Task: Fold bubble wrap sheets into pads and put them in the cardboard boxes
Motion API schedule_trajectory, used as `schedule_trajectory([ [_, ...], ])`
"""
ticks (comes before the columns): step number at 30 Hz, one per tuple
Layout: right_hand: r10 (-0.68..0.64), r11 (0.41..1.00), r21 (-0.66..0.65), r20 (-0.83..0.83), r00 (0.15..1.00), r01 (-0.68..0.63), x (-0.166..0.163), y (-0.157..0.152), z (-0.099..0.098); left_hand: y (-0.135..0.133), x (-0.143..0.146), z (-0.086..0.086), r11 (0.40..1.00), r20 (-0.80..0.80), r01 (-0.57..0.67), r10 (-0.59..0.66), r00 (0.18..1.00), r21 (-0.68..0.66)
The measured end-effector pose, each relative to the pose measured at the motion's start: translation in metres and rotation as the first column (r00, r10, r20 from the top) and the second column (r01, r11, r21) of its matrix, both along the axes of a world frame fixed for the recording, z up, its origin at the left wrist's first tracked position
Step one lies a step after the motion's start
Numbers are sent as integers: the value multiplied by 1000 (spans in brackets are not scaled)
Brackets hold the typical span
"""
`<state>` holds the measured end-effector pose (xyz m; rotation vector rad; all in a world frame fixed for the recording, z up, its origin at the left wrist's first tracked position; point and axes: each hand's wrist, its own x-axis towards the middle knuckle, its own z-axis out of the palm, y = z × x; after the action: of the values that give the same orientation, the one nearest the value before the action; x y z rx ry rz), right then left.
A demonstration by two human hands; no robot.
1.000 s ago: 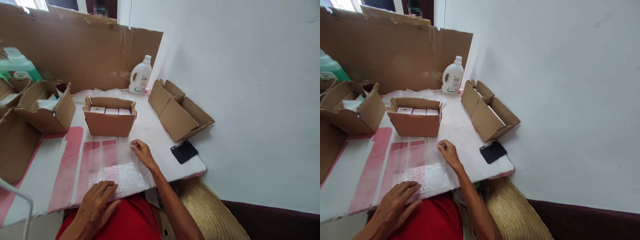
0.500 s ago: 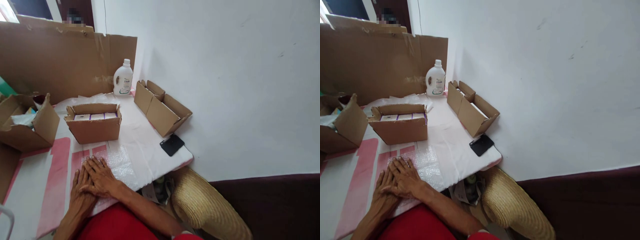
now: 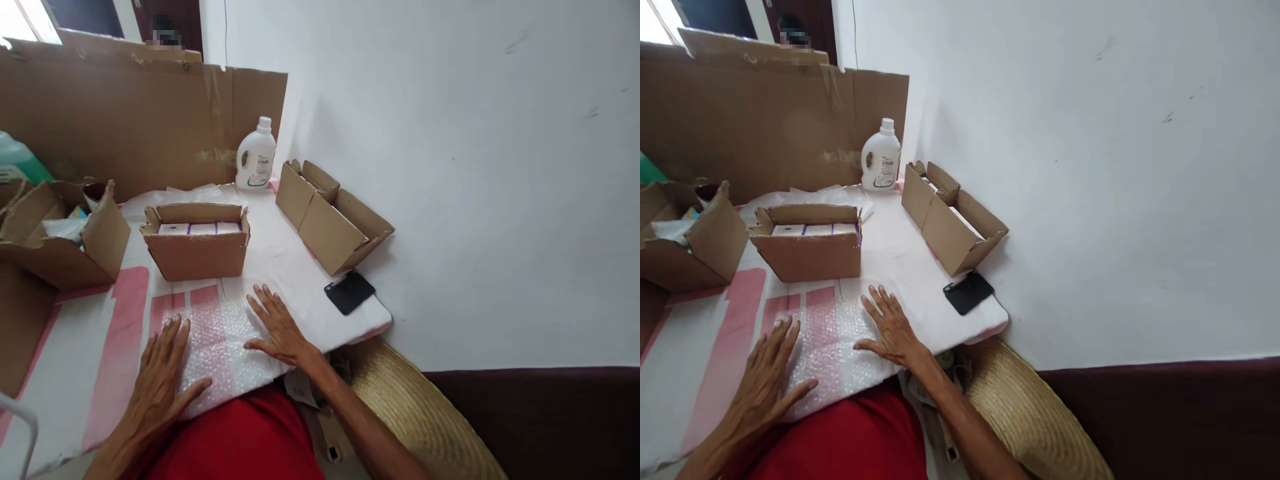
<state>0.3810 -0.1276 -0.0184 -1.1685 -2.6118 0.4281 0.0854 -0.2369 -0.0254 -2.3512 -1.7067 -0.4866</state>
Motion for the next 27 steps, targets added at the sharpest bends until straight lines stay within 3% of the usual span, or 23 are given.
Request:
schedule_trajectory([
  [4,239,971,-22,28,971,-238,30,-27,1,-24,-25,14,969,-108,243,-247,963,-55],
  [10,284,958,30,63,957,-286,49,-47,-4,-43,-46,11,943,-32,315,-320,947,-108],
  [18,186,980,88,-55,981,-181,44,-57,-12,-53,-62,-3,945,299,281,-222,928,-168],
  [23,96,982,183,-244,965,-51,28,-70,-20,-54,-67,-9,963,462,233,-145,875,-138],
  [27,-15,986,145,-426,905,84,17,-79,-24,-51,-59,-2,962,559,225,-102,823,-155],
])
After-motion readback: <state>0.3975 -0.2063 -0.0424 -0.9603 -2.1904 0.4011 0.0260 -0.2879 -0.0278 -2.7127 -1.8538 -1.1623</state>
